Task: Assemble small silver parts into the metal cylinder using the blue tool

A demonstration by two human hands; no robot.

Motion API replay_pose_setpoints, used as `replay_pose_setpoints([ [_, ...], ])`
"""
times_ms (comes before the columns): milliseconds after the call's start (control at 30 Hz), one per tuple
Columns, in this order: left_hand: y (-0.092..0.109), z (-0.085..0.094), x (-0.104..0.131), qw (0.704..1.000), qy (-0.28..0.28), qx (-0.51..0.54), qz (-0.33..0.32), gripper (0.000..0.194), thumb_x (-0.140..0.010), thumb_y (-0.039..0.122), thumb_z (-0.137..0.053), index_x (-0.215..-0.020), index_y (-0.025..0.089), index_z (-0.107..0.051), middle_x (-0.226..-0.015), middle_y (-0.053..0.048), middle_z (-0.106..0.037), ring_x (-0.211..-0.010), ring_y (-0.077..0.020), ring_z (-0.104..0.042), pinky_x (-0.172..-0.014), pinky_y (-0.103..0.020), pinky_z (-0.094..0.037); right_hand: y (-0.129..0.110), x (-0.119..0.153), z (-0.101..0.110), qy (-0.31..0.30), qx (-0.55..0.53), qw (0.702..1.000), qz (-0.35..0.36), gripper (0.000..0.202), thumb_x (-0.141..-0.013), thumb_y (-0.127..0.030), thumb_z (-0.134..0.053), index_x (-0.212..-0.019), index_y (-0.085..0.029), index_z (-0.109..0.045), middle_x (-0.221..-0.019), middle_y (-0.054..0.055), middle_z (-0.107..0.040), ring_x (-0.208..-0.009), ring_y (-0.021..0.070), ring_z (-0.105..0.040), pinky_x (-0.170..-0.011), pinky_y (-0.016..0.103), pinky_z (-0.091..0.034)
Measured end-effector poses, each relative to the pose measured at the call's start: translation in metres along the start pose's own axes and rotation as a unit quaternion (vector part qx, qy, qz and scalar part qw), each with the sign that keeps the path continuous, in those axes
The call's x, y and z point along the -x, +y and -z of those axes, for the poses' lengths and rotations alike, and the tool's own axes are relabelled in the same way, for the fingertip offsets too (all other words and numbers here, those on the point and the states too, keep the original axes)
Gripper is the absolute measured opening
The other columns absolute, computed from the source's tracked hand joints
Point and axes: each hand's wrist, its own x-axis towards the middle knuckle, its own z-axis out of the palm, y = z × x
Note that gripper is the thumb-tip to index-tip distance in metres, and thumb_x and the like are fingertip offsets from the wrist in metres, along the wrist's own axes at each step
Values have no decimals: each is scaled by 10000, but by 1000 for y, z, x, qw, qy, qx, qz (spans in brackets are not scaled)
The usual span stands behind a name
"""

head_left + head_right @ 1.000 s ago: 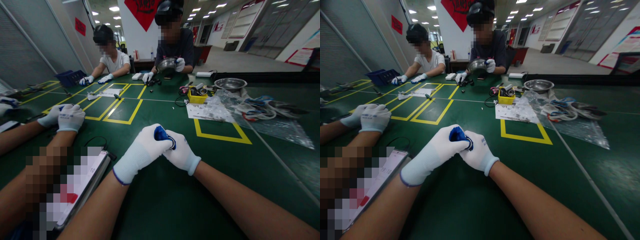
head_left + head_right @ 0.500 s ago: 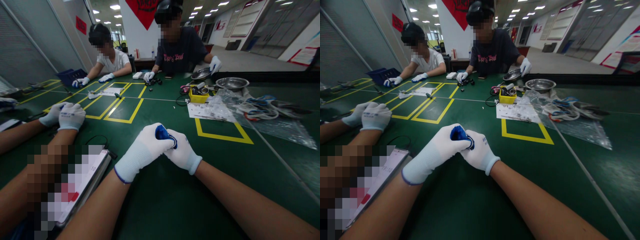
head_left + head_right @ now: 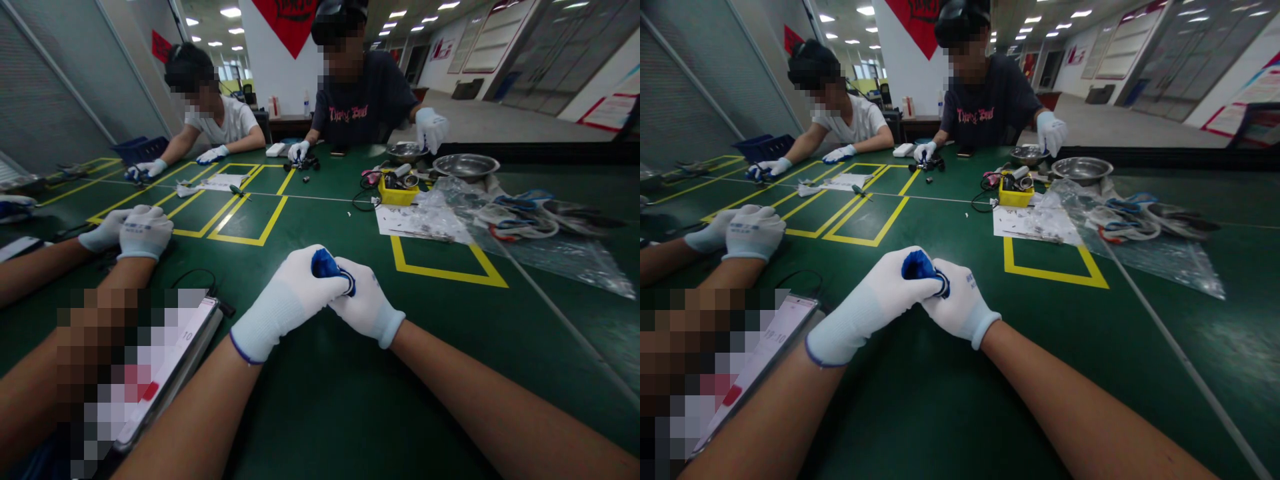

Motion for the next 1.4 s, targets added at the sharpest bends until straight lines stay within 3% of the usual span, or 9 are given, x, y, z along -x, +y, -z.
replay_pose_setpoints([
  [567, -2, -1, 0, 1000, 0, -2, -5, 156, -747, 242, -748, -747, 180, -605, -767, 18, -629, -732, -166, -587, -671, -306, -445, 3, 1, -1, 9, 14, 1000, 1, 125, -828, -276, -673, -778, -213, -578, -776, 15, -638, -731, 194, -594, -691, 326, -477],
  [767, 5, -5, 3, 998, 28, -54, 27, 158, -751, 229, -735, -737, 194, -581, -749, 20, -611, -743, -175, -575, -662, -307, -415, 2, 1, 1, -1, -2, 1000, 7, 149, -856, -331, -641, -795, -220, -562, -785, 21, -641, -740, 201, -607, -695, 337, -483],
  [1000, 7, -8, 3, 997, 31, -46, 49, 144, -752, 208, -720, -744, 199, -577, -750, 19, -611, -743, -174, -574, -652, -301, -411, 1, 0, 1, -6, -4, 1000, 7, 158, -849, -340, -635, -787, -227, -544, -782, 18, -635, -767, 213, -619, -708, 348, -494],
  [1400, 4, -9, 1, 998, 32, -24, 48, 187, -753, 203, -734, -714, 197, -551, -715, 36, -575, -715, -159, -550, -642, -294, -403, 4, 1, -1, 10, 18, 1000, -4, 84, -822, -267, -667, -807, -214, -604, -775, 18, -651, -745, 205, -606, -684, 327, -481],
])
